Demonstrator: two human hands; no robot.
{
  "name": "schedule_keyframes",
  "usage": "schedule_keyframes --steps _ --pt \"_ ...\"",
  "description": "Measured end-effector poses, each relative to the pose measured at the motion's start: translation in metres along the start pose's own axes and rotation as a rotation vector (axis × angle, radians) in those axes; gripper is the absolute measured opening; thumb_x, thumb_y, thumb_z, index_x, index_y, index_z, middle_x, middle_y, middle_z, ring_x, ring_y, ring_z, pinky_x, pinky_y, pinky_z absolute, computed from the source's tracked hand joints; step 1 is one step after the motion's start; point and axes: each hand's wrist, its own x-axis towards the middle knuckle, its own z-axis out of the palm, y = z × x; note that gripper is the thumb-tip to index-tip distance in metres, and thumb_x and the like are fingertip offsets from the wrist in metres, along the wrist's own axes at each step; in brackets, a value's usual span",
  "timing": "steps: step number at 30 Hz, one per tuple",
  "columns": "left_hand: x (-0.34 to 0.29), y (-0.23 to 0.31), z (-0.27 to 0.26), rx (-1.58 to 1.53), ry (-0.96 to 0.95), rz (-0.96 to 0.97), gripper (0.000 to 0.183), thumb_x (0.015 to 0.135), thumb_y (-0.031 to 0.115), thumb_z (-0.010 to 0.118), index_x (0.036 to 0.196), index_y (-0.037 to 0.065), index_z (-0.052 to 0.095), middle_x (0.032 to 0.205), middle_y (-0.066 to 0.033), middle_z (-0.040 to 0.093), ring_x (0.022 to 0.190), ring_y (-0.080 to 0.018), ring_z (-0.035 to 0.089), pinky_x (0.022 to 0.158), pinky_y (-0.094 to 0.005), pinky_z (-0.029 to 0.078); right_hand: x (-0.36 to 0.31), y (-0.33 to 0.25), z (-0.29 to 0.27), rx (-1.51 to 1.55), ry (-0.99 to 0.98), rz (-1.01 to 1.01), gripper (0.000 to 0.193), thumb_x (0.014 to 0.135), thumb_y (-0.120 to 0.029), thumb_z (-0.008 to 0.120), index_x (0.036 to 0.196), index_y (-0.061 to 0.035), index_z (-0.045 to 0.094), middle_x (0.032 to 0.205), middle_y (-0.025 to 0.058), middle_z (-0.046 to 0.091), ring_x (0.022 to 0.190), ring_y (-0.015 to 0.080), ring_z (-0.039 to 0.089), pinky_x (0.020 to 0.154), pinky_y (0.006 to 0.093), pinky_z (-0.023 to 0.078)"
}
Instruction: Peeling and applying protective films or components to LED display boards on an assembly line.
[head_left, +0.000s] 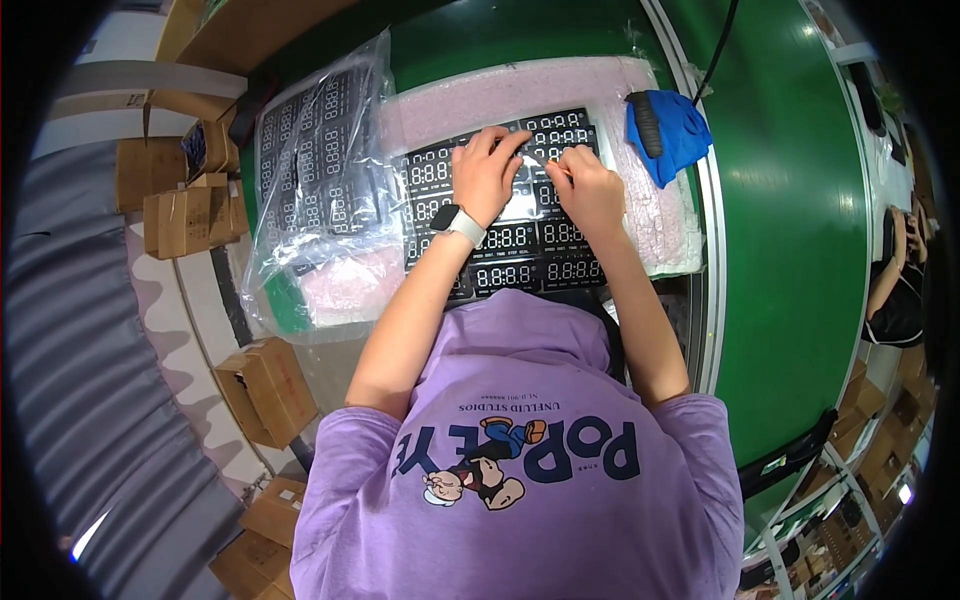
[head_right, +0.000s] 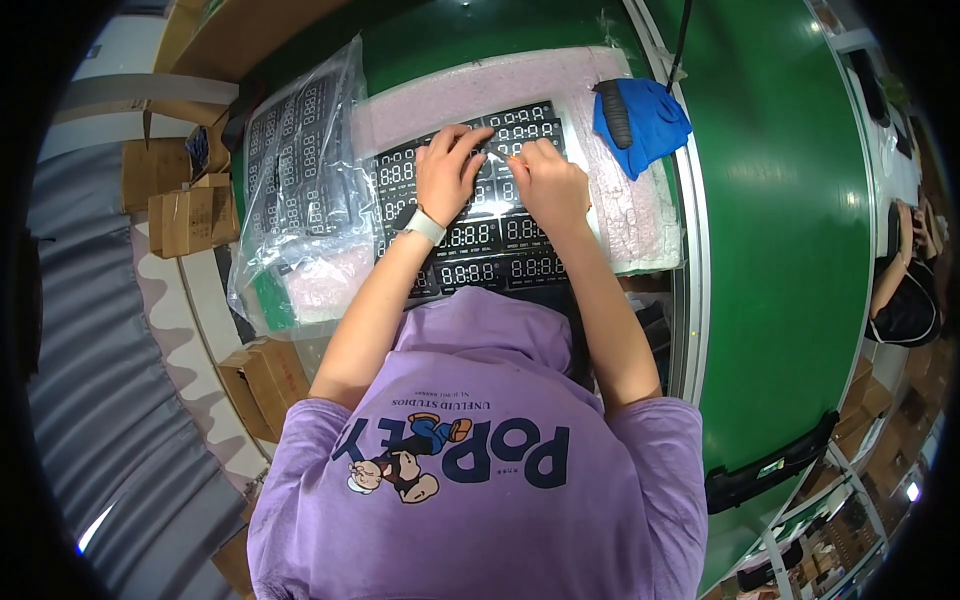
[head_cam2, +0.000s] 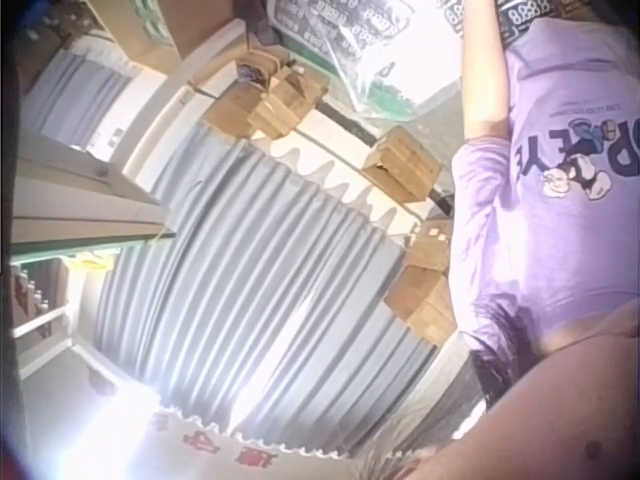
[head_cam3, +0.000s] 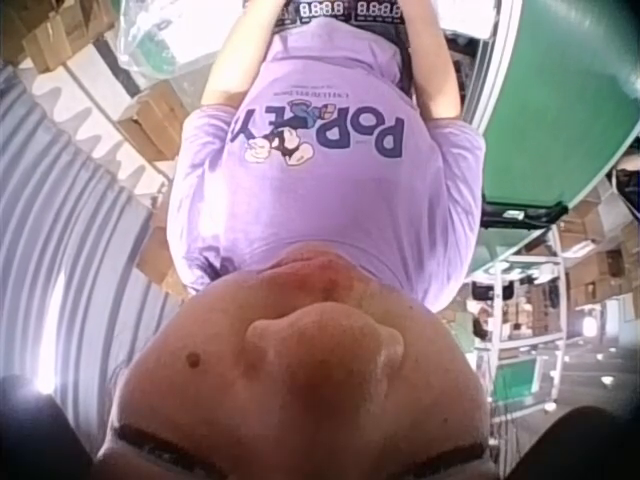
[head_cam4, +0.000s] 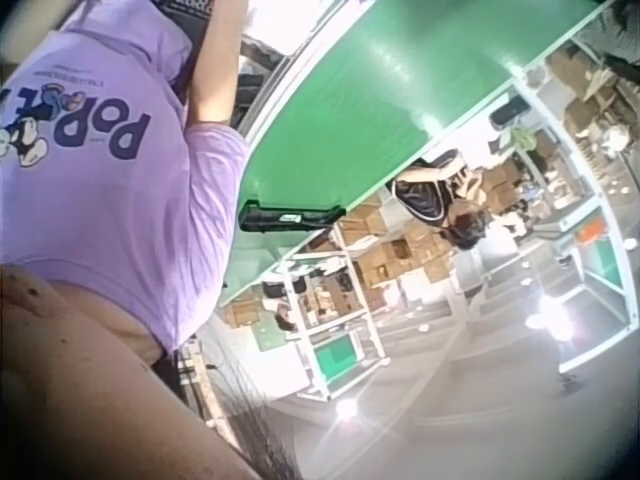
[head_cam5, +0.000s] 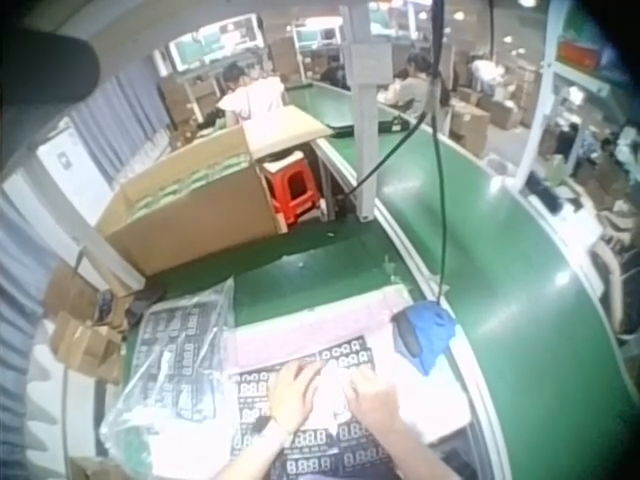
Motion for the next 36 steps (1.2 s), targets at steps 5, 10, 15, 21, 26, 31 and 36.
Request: schedule_keyframes --steps 5,10,15,21,26,31,36 --pt "0.002 -0.02 0.0 -0.119 -0.114 0.043 0.016 0.081 0.014 0.072 0.097 0.011 0.071 0.096 -0.0039 0.064 0.095 -0.026 0.061 0.074 -0.0379 0.04 -0.001 0.0 -0.001 0.027 -0.002 -0.074 0.021 0.084 -0.026 0.072 0.081 -0.0101 0.059 0.082 0.0045 0.06 0.059 0.0309 0.064 0.053 0.0412 0.052" --pt "-0.003 -0.03 -0.018 -0.302 -0.182 0.037 0.005 0.086 0.009 0.067 0.09 0.006 0.067 0.102 -0.005 0.068 0.106 -0.0273 0.063 0.088 -0.0393 0.047 0.0 0.004 -0.001 0.004 -0.002 -0.042 0.021 0.084 -0.026 0.072 0.079 -0.0102 0.059 0.079 0.0052 0.06 0.06 0.0312 0.064 0.052 0.0416 0.051" --pt "-0.035 -0.072 -0.093 -0.808 -0.218 -0.41 0.007 0.103 0.011 0.049 0.102 0.003 0.049 0.093 -0.014 0.067 0.093 -0.0208 0.066 0.086 -0.0332 0.052 0.004 0.007 0.0 0.134 0.038 0.005 0.022 0.084 -0.027 0.073 0.077 -0.0097 0.061 0.075 0.0052 0.062 0.062 0.0312 0.064 0.054 0.0427 0.05" --pt "-0.011 -0.053 -0.111 -1.039 0.484 -0.751 0.013 0.103 0.015 0.05 0.093 0.008 0.049 0.064 0.0034 0.041 0.053 -0.0075 0.036 0.048 -0.0255 0.033 0.017 0.014 -0.005 0.158 0.022 0.049 0.021 0.086 -0.023 0.071 0.076 -0.0081 0.061 0.076 0.0065 0.063 0.063 0.0299 0.064 0.055 0.0401 0.048" --pt "-0.007 -0.027 -0.07 -0.521 0.038 -0.5 0.037 0.087 0.025 0.077 0.065 0.007 0.055 0.057 0.0082 0.045 0.054 -0.0031 0.036 0.049 -0.0228 0.03 0.011 -0.003 -0.028 0.33 0.037 0.066 0.019 0.083 -0.02 0.075 0.077 -0.0053 0.064 0.075 0.0087 0.063 0.066 0.0277 0.063 0.058 0.0375 0.048" --pt "-0.002 0.008 -0.03 -0.315 -0.092 -0.188 0.034 0.075 0.006 0.078 0.064 0.003 0.046 0.065 -0.0049 0.045 0.058 -0.0173 0.049 0.053 -0.0308 0.039 -0.033 -0.002 -0.019 0.175 -0.022 0.196 0.024 0.082 -0.024 0.075 0.075 -0.0062 0.062 0.077 0.0098 0.064 0.067 0.0327 0.064 0.059 0.0431 0.05" --pt "-0.019 0.0 0.004 -0.255 0.033 -0.102 0.015 0.082 0.002 0.068 0.088 0.001 0.054 0.083 -0.0101 0.056 0.069 -0.0208 0.058 0.064 -0.0318 0.048 -0.031 -0.013 -0.009 -0.08 0.049 0.139 0.024 0.086 -0.025 0.072 0.076 -0.0076 0.059 0.075 0.0075 0.06 0.061 0.0324 0.063 0.053 0.043 0.049"
